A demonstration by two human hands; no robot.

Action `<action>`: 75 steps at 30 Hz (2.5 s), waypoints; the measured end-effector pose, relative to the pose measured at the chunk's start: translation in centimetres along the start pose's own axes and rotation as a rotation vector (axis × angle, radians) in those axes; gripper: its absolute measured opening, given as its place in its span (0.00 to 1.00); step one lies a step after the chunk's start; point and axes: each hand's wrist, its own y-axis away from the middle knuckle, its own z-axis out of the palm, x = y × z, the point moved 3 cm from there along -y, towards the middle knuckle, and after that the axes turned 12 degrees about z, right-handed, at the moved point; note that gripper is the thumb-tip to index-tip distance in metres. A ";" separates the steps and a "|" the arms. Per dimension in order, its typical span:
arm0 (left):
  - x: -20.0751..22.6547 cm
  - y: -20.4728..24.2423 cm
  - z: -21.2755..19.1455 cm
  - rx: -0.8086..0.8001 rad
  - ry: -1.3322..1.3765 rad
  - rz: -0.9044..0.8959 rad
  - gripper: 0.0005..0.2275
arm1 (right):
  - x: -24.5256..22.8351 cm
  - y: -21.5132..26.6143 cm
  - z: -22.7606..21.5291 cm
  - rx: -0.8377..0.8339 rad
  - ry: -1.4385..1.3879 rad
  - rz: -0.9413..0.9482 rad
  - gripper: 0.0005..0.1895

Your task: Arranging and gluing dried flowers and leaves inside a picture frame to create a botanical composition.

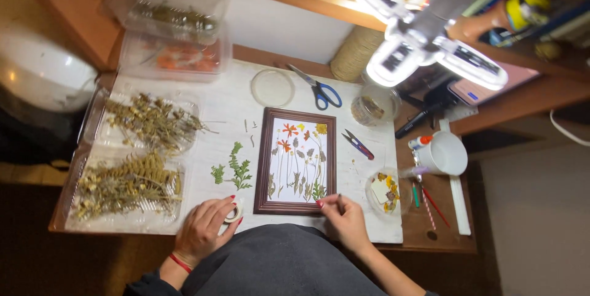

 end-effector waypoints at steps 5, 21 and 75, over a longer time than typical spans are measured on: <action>0.3 -0.4 -0.6 0.041 0.069 -0.003 0.18 | -0.3 2.9 1.9 -0.075 -0.018 0.053 0.08; 4.2 -1.3 -3.5 0.195 1.004 -0.862 0.21 | -1.8 7.7 2.6 0.007 0.030 -0.039 0.10; 8.8 -9.8 -5.6 -0.118 0.956 -0.456 0.19 | -10.5 6.8 5.2 -0.239 0.080 -0.337 0.03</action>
